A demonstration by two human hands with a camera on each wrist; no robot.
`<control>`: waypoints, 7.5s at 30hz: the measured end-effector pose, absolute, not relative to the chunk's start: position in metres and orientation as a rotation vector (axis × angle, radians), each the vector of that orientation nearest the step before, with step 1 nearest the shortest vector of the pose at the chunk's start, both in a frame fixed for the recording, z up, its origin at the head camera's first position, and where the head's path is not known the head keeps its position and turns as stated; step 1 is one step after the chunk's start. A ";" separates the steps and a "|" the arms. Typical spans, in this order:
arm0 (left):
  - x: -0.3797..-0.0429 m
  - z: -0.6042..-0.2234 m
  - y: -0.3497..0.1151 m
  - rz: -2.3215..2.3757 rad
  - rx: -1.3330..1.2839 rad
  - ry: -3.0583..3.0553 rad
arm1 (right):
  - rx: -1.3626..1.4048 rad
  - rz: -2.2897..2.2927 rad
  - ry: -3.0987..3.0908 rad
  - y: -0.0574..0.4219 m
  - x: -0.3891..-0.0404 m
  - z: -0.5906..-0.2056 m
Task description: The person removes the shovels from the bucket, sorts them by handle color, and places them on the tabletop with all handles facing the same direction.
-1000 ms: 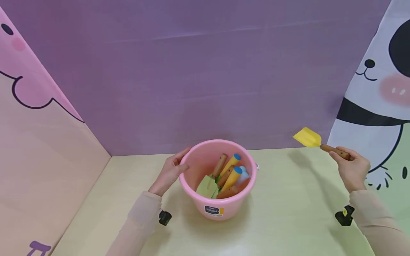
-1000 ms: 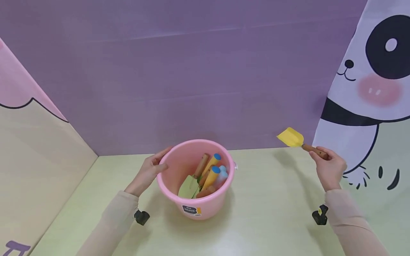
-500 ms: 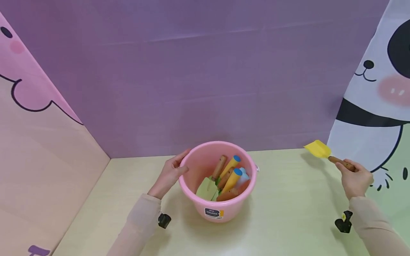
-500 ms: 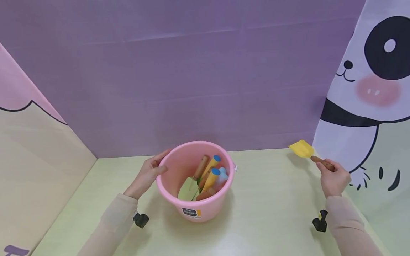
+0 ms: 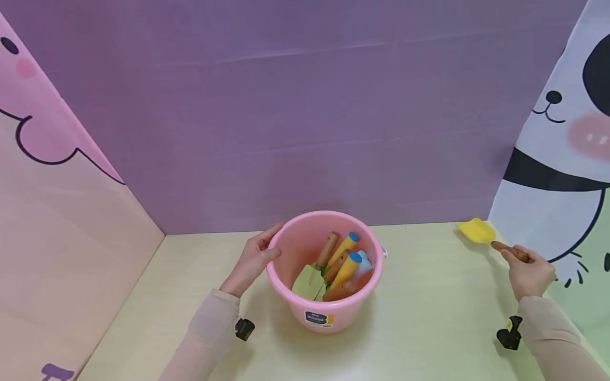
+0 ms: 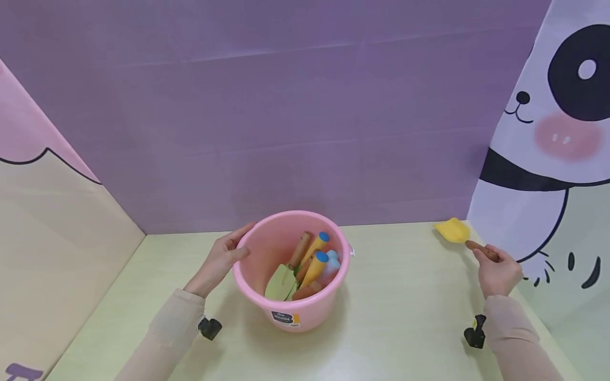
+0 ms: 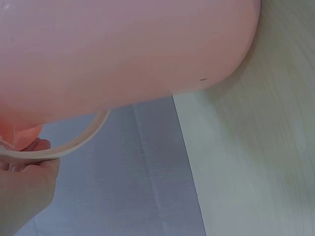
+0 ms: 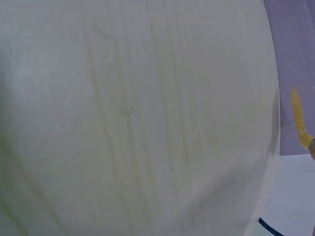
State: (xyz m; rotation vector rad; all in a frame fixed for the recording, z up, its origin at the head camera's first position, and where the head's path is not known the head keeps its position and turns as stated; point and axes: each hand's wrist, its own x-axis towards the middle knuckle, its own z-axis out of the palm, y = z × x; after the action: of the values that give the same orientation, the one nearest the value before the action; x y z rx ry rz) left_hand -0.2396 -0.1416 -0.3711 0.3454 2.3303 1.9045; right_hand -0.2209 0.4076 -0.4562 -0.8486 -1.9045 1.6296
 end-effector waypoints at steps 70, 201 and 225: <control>-0.242 -0.375 -0.142 1.897 0.374 2.331 | -1.009 1.531 -2.276 0.408 -0.223 -0.487; -0.238 -0.372 -0.142 1.948 0.397 2.297 | 0.977 0.822 -2.915 0.120 -0.260 -0.327; -0.236 -0.373 -0.140 1.944 0.389 2.290 | 0.990 0.830 -2.994 0.108 -0.266 -0.333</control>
State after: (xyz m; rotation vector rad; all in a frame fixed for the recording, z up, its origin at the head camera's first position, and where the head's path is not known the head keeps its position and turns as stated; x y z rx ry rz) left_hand -0.2364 -0.1400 -0.3730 0.3887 2.2897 1.9437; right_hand -0.2660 0.1082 -0.3326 0.9903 -2.9945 0.8301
